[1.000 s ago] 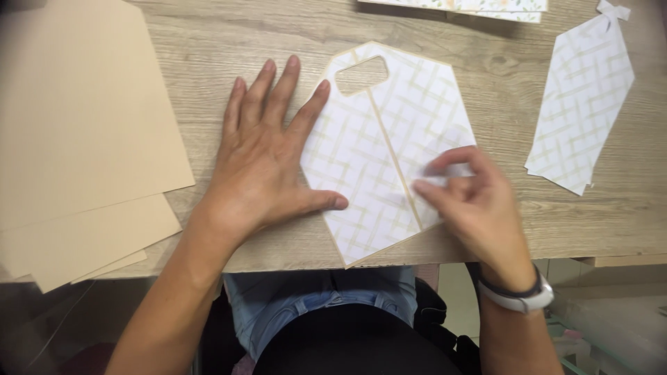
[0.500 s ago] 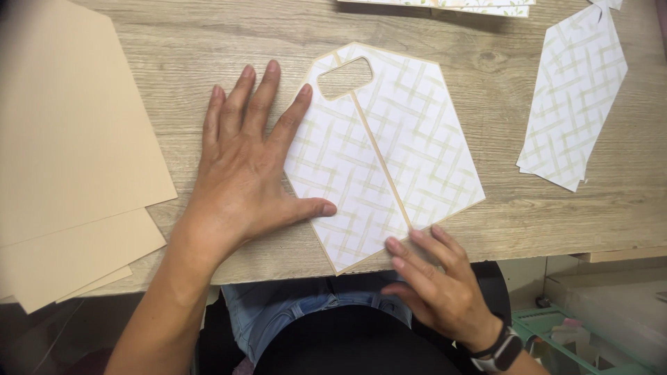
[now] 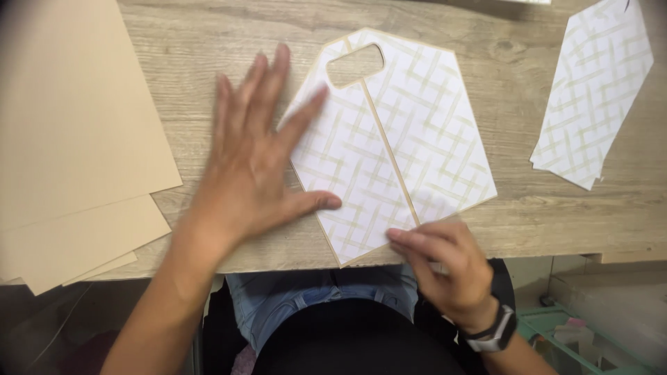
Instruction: Assembling decorative paper bags by applying glue to flaps and joining the pieces together
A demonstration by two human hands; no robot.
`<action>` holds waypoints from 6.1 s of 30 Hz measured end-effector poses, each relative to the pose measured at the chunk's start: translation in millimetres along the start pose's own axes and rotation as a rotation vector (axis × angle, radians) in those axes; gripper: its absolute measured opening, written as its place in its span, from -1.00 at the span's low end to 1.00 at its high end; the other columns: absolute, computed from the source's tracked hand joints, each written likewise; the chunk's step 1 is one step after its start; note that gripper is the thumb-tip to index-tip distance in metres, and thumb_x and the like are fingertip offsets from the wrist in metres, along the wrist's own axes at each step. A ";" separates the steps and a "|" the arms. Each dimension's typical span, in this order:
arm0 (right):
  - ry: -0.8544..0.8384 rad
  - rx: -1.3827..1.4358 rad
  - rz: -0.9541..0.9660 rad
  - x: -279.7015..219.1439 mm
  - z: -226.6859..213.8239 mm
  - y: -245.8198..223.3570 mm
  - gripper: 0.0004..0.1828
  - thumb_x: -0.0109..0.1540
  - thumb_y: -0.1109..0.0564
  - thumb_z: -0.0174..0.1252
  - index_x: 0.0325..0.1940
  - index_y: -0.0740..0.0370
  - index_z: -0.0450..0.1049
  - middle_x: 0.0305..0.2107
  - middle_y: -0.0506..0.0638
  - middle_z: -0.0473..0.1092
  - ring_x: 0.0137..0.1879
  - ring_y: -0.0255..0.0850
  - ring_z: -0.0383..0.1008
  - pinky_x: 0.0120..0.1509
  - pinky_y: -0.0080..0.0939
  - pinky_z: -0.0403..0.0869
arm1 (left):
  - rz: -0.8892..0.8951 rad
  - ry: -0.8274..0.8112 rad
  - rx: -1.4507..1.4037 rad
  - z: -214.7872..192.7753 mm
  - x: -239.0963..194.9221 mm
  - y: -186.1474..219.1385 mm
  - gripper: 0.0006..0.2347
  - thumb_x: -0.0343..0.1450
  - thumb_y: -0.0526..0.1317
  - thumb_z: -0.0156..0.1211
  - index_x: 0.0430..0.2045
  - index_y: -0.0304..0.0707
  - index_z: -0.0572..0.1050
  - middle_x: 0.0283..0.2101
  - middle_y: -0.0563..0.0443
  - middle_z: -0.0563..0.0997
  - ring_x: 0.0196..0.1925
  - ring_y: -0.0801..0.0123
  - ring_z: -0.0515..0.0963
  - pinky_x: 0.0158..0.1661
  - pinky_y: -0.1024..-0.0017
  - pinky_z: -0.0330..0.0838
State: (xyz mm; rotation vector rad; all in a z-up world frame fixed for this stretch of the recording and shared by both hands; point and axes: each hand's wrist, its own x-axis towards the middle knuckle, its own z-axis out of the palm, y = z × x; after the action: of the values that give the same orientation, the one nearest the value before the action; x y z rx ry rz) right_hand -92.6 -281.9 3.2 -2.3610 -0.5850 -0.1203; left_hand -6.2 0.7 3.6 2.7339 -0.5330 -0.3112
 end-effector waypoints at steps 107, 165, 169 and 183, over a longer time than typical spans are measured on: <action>-0.124 0.196 -0.235 165.0 3.5 66.2 -0.21 0.25 0.22 0.34 0.39 0.30 -0.02 0.15 0.27 0.41 0.38 0.01 0.44 0.51 -0.04 0.43 | 0.020 0.317 -0.340 -11.5 112.0 -13.8 -0.87 0.38 -0.14 0.37 -0.30 -0.10 0.60 -0.24 0.09 0.63 -0.08 0.19 0.53 0.01 0.15 0.36; -0.324 0.165 -0.482 112.8 6.2 36.6 -0.30 0.32 0.17 0.28 0.41 0.41 0.07 0.27 0.14 0.40 0.42 0.10 0.45 0.59 0.20 0.37 | -0.003 0.407 -0.414 2.8 130.8 -16.2 -0.84 0.25 -0.08 0.54 -0.57 -0.03 0.65 -0.41 0.20 0.65 -0.20 0.30 0.48 -0.07 0.20 0.23; -0.429 0.567 -0.154 120.1 2.1 47.2 -0.18 0.18 0.32 0.36 0.44 0.35 0.10 0.27 0.21 0.39 0.42 -0.04 0.44 0.55 -0.10 0.41 | 0.001 0.309 -0.469 -5.1 130.0 -27.6 -0.87 0.39 -0.04 0.35 -0.41 -0.01 0.66 -0.32 0.21 0.70 -0.13 0.35 0.53 0.01 0.20 0.23; -0.016 0.162 -0.188 205.1 16.5 64.2 -0.50 0.24 0.23 0.43 0.15 0.24 0.31 -0.34 -0.01 0.63 -0.31 -0.19 0.64 -0.30 -0.35 0.53 | 0.050 0.467 -0.369 9.7 54.2 -15.2 -0.69 0.28 -0.25 0.46 -0.11 -0.25 0.61 -0.19 -0.07 0.60 -0.05 0.05 0.54 -0.01 0.15 0.34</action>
State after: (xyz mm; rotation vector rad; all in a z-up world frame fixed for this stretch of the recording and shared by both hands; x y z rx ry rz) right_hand 118.0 -236.0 1.0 -2.1494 -0.7942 -0.1337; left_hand 45.2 -10.3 -18.9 2.3189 -0.3684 0.2210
